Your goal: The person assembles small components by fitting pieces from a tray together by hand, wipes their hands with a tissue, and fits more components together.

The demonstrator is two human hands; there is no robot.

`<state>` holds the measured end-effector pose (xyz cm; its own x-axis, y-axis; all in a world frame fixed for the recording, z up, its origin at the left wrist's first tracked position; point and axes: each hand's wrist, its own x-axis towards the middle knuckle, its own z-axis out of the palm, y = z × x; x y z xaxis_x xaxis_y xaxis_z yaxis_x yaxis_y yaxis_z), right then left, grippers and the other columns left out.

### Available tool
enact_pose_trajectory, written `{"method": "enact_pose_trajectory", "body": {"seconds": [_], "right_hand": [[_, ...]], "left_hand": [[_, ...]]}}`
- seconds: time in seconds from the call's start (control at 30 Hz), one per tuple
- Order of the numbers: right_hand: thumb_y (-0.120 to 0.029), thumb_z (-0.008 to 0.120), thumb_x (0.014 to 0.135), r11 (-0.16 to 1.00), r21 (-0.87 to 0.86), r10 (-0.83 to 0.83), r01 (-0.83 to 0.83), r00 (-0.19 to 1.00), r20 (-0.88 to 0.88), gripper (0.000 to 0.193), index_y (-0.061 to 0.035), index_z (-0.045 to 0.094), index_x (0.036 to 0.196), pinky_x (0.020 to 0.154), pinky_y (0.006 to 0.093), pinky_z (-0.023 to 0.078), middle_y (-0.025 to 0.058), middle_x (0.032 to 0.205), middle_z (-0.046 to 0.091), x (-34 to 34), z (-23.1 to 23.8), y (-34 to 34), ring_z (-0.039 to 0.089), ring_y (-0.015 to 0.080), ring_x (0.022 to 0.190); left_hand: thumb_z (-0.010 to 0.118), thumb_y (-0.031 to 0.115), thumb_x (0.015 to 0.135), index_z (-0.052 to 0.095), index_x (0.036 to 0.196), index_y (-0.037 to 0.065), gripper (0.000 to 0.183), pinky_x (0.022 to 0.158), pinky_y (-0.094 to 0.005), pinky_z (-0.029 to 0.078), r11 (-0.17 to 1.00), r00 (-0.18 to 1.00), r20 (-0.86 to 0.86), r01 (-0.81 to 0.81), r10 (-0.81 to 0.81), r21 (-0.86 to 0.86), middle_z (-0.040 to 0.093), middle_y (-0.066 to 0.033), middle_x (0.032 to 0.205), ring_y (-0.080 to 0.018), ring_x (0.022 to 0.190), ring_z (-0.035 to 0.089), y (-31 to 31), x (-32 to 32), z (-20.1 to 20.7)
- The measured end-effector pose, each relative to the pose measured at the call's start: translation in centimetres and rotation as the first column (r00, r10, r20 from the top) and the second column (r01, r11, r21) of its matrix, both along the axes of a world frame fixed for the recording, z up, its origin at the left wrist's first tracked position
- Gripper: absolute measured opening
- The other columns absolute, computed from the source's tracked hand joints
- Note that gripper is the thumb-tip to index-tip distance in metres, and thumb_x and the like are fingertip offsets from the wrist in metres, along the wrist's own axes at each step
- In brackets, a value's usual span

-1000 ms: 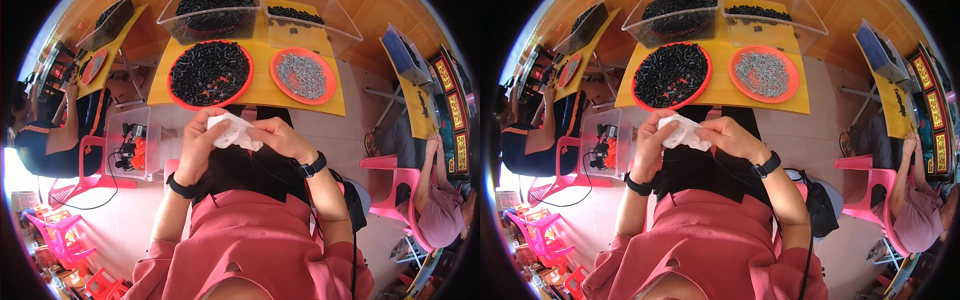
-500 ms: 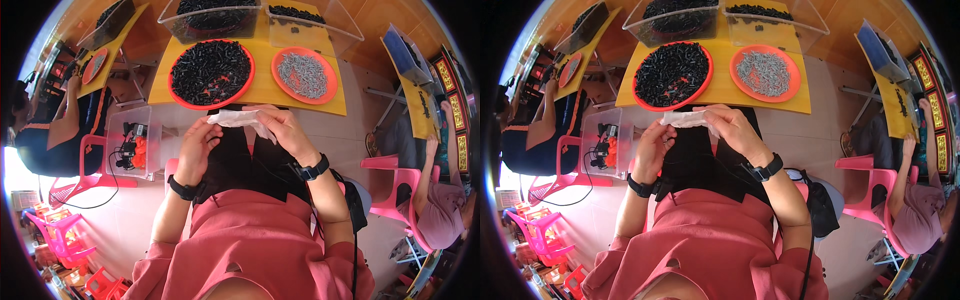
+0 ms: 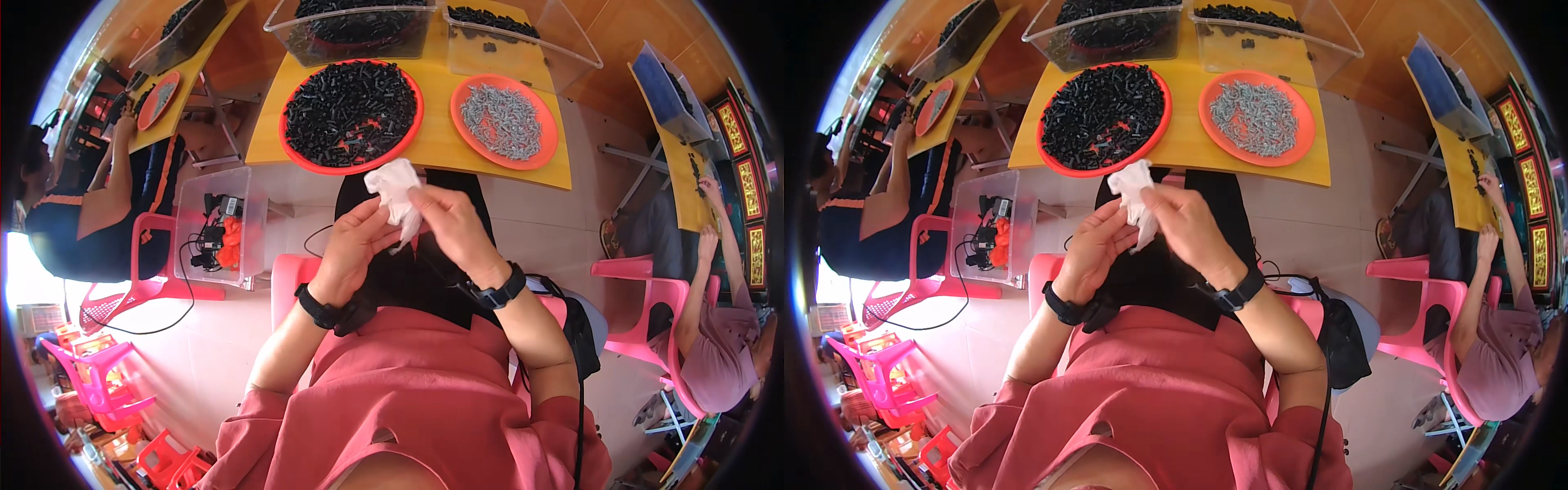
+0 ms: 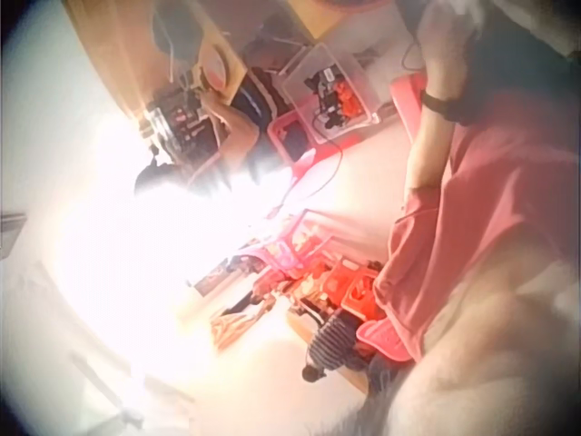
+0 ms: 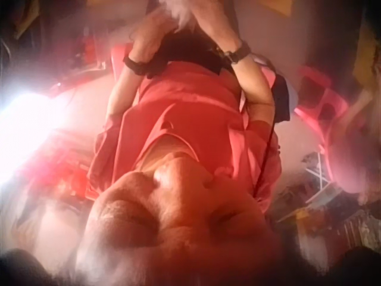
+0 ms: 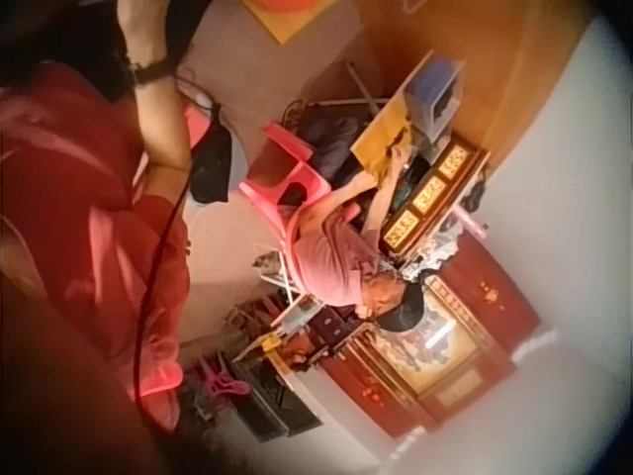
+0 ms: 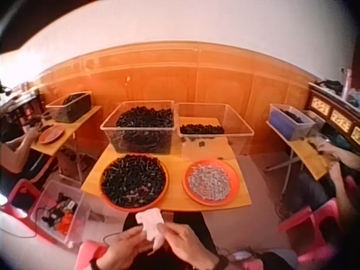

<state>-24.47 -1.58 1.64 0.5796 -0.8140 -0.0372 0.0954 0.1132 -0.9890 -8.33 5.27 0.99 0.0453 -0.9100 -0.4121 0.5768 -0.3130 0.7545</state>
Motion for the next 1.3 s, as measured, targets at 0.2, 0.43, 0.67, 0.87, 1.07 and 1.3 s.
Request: {"method": "enact_pose_trajectory", "body": {"seconds": [0.2, 0.43, 0.67, 0.87, 1.07, 1.3], "right_hand": [[-0.025, 0.049, 0.099, 0.975, 0.198, -0.128, 0.106, 0.986, 0.105, 0.033, 0.0031, 0.066, 0.104, 0.060, 0.0207, 0.044, 0.0010, 0.083, 0.065, -0.8, 1.6, -0.9, 0.055, 0.0039, 0.069], [-0.023, 0.051, 0.098, 0.982, -0.189, 0.002, -0.003, 1.000, -0.005, 0.031, 0.0035, 0.064, 0.107, 0.076, 0.0245, 0.047, 0.0029, 0.100, 0.065, 0.6, 1.1, 1.0, 0.058, 0.0095, 0.085], [-0.010, 0.047, 0.099, 0.994, 0.101, 0.022, -0.030, 0.997, 0.079, 0.027, 0.0008, 0.061, 0.119, 0.066, 0.0212, 0.052, 0.0055, 0.093, 0.066, -1.5, 2.1, -1.4, 0.064, 0.0106, 0.074], [-0.027, 0.057, 0.093, 0.863, 0.455, -0.055, -0.220, 0.854, 0.517, 0.048, -0.0047, 0.043, 0.133, 0.079, 0.0290, 0.051, 0.0093, 0.116, 0.059, -0.5, 3.9, -0.8, 0.061, 0.0156, 0.098], [-0.018, 0.067, 0.088, 0.940, 0.257, 0.140, -0.223, 0.942, 0.305, 0.034, -0.0033, 0.060, 0.117, 0.081, 0.0261, 0.048, 0.0047, 0.103, 0.066, 0.2, 2.1, 1.3, 0.062, 0.0109, 0.092], [-0.012, 0.068, 0.081, 0.940, 0.061, 0.298, -0.335, 0.896, 0.330, 0.054, -0.0043, 0.044, 0.129, 0.091, 0.0274, 0.043, 0.0039, 0.115, 0.053, 0.1, 10.4, 5.3, 0.050, 0.0122, 0.108]], "left_hand": [[0.048, 0.025, 0.099, 0.055, 0.117, 0.003, 0.029, 0.082, -0.0267, 0.051, 0.999, 1.000, 0.000, -0.028, 0.028, -0.027, 0.065, -0.0106, 0.109, -0.0172, 0.097, 0.064, 0.6, 3.0, 0.4], [0.053, 0.021, 0.096, 0.058, 0.117, 0.005, 0.026, 0.079, -0.0251, 0.050, 0.996, 0.988, 0.133, 0.082, -0.077, -0.031, 0.067, -0.0071, 0.105, -0.0161, 0.093, 0.066, 0.4, 0.5, 0.9], [0.051, 0.002, 0.090, 0.064, 0.109, 0.000, 0.023, 0.072, -0.0192, 0.042, 0.927, 0.831, 0.471, -0.134, 0.298, -0.350, 0.064, 0.0004, 0.090, -0.0045, 0.075, 0.054, 0.9, 3.1, 2.8], [0.054, -0.013, 0.073, 0.072, 0.088, 0.007, 0.031, 0.065, -0.0288, 0.044, 0.773, 0.291, 0.791, 0.204, 0.538, -0.601, 0.058, -0.0086, 0.079, -0.0220, 0.073, 0.056, 2.2, 2.3, 5.7], [0.055, -0.014, 0.071, 0.071, 0.086, 0.006, 0.030, 0.068, -0.0302, 0.046, 0.739, 0.332, 0.798, 0.314, 0.502, -0.596, 0.059, -0.0080, 0.079, -0.0228, 0.075, 0.058, 3.1, 1.9, 6.4], [0.052, 0.019, 0.096, 0.053, 0.120, 0.002, 0.030, 0.070, -0.0221, 0.042, 0.921, 0.816, 0.455, -0.224, 0.356, -0.318, 0.059, -0.0035, 0.098, -0.0083, 0.081, 0.055, 1.0, 6.0, 3.0]]}}
